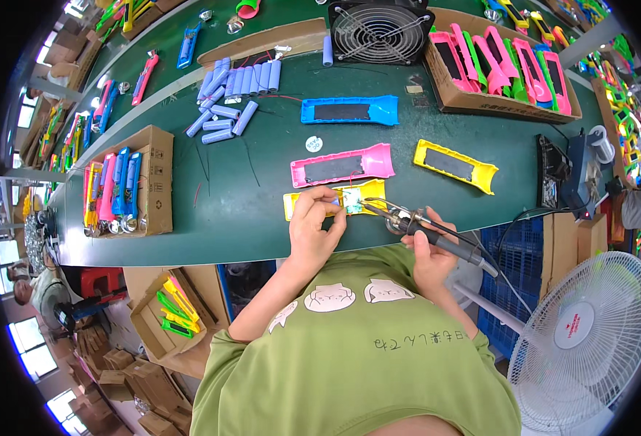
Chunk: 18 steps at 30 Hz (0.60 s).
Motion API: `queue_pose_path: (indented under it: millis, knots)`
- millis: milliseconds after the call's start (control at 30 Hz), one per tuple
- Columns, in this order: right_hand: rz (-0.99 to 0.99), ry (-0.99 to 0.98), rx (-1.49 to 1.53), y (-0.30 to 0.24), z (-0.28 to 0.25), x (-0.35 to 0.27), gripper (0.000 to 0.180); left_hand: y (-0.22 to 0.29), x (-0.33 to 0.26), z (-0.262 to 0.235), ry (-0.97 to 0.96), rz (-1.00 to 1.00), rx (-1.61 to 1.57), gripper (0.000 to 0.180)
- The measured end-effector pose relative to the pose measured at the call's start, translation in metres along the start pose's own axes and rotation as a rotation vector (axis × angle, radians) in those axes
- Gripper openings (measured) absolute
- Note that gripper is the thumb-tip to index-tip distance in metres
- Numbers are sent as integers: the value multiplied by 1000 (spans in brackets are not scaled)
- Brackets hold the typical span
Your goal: The person solders components into flashlight casings using a soldering iron, fits the parts together, and places the assembled flashlights onto a conveyor belt.
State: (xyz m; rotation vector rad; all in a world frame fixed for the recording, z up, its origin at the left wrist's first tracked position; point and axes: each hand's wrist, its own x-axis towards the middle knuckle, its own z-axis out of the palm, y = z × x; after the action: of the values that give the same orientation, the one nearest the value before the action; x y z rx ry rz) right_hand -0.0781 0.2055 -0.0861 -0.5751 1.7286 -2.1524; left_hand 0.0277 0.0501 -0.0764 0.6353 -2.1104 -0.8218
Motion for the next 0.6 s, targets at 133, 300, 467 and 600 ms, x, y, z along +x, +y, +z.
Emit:
queue_pose_path:
  millis: [133,300,467,600]
  knots:
    - [-18,-27,16,3,3,-2,30,0,-2,1,-3,7,23,15]
    - [63,-66,109,4,2,-3,27,4,0,0,-7,4,52,14]
    - [-24,-42,35,8,7,-2,29,4,-1,0,-9,8,59,14]
    - [-24,-69,42,8,7,-2,28,3,-1,1,-18,13,70,15]
